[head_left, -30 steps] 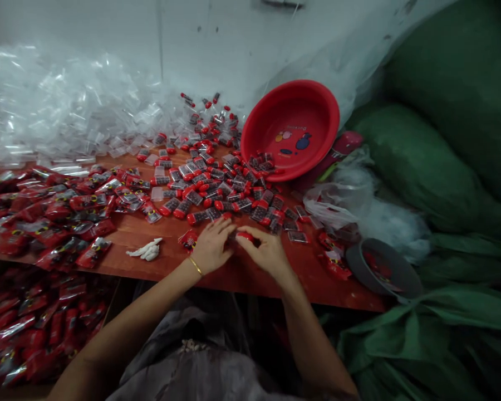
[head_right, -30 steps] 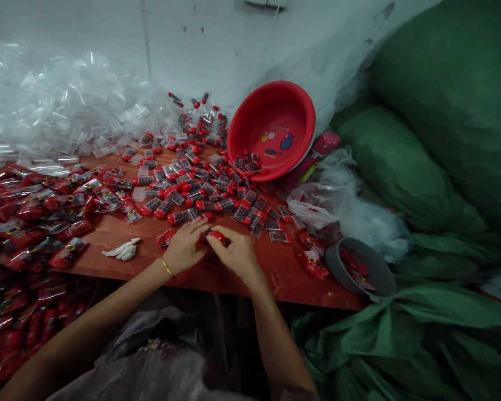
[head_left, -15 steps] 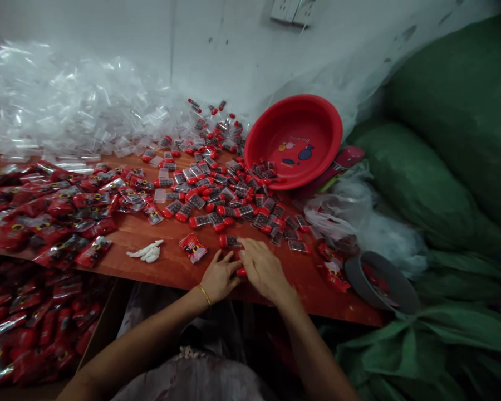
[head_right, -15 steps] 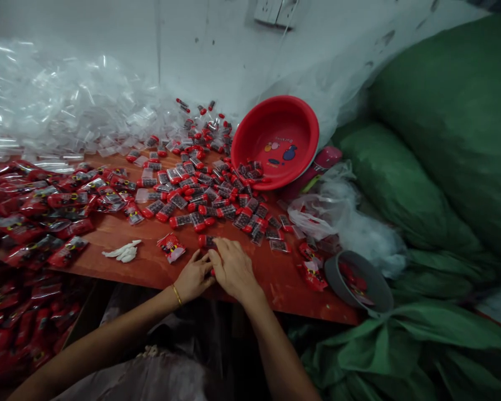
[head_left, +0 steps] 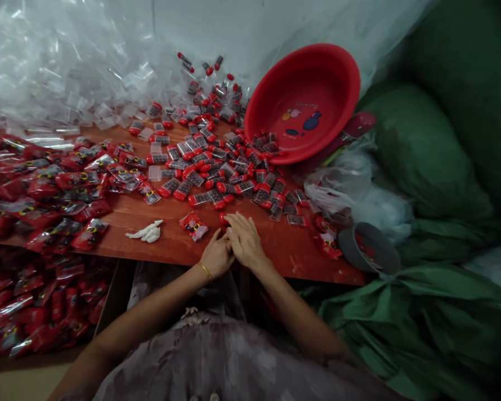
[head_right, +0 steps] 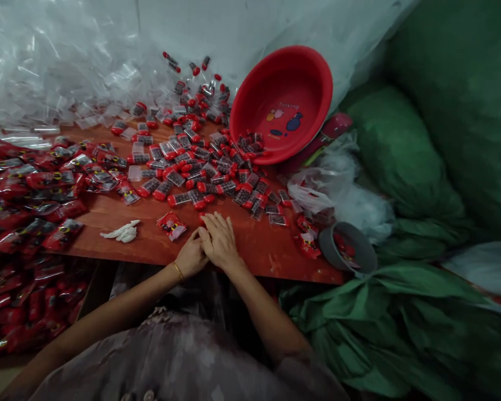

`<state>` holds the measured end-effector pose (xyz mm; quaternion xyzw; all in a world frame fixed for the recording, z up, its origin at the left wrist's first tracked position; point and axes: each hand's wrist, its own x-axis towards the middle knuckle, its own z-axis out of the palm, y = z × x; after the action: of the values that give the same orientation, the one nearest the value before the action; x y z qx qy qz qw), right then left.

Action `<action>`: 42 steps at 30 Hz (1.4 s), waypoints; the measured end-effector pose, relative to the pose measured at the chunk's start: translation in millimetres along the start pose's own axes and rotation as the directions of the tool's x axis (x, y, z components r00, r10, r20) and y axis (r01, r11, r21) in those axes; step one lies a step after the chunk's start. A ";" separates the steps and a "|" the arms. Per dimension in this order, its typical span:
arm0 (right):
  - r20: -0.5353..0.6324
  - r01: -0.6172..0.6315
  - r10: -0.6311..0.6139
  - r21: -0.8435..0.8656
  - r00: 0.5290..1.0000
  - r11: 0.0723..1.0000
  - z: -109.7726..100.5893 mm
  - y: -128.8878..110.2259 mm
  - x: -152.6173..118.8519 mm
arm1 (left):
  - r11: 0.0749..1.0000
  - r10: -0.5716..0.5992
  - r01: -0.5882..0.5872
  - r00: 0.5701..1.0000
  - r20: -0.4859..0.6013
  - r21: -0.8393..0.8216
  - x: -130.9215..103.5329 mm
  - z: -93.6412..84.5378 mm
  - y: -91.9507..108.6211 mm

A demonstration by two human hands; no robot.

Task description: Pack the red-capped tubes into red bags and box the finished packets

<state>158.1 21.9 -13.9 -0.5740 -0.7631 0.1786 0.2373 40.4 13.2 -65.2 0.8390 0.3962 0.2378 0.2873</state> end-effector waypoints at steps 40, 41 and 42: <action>-0.108 -0.174 0.170 -0.027 0.979 0.984 56.6 -21.8 26.6 | 0.891 -0.294 0.421 0.822 -0.487 0.173 -39.7 -63.2 -47.7; -0.144 -0.165 0.166 0.020 0.976 0.986 56.7 -20.9 25.8 | 0.892 -0.296 0.420 0.823 -0.484 0.168 -39.8 -63.6 -47.4; -0.182 -0.151 0.165 0.085 0.969 0.985 56.6 -20.4 25.0 | 0.892 -0.301 0.422 0.822 -0.483 0.161 -39.7 -64.5 -46.7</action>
<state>104.1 40.3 -45.5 -0.6386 -0.6824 0.1687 0.3133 -47.4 24.6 -56.8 0.7007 0.6321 0.3099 0.1159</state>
